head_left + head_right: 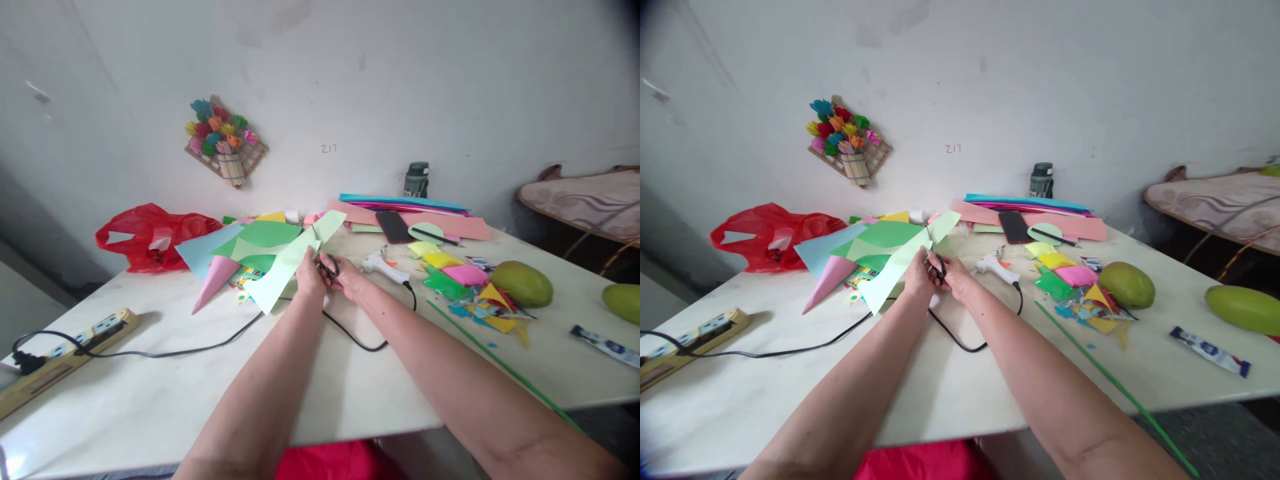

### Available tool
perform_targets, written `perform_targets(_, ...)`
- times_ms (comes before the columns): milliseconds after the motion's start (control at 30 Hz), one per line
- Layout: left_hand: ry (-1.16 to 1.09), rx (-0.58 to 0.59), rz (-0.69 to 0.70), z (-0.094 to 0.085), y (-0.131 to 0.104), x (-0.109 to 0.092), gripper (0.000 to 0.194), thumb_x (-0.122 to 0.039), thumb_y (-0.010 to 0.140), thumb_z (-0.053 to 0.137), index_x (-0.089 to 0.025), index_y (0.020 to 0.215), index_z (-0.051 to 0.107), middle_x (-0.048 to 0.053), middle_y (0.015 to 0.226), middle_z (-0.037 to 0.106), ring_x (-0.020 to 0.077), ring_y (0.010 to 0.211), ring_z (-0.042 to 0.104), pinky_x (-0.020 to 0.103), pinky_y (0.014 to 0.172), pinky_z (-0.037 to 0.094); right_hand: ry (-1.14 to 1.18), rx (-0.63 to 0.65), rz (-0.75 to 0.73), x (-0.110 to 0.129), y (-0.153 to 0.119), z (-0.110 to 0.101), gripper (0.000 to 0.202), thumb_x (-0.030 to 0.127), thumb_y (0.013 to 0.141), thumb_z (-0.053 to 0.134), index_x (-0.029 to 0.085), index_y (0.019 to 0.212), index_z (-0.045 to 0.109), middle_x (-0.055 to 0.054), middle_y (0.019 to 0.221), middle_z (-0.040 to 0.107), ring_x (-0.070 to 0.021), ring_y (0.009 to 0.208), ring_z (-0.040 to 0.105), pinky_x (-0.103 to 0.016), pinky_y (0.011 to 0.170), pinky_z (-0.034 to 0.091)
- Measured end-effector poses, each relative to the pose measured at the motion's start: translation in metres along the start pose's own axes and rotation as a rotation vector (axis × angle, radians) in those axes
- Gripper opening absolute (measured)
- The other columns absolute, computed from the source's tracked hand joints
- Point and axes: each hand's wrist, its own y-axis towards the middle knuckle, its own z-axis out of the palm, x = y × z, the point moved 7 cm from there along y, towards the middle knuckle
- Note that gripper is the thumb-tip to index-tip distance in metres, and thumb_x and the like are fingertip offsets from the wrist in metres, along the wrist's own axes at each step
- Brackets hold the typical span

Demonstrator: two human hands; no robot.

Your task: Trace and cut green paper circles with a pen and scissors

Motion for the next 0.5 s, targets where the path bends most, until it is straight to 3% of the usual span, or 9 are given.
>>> perform_targets(500, 0.007, 0.026, 0.01, 0.001, 0.0007, 0.0006, 0.032, -0.043, 0.075, 0.057, -0.018, 0.058, 0.045, -0.007, 0.039, 0.037, 0.0072, 0.025, 0.034, 0.02, 0.026, 0.025, -0.048, -0.051, -0.003, -0.0002, -0.0005, -0.0027, 0.039, 0.054, 0.066, 0.062, 0.017, 0.069, 0.052, 0.006, 0.051, 0.046, -0.0033, 0.037, 0.039, -0.016, 0.032, 0.016)
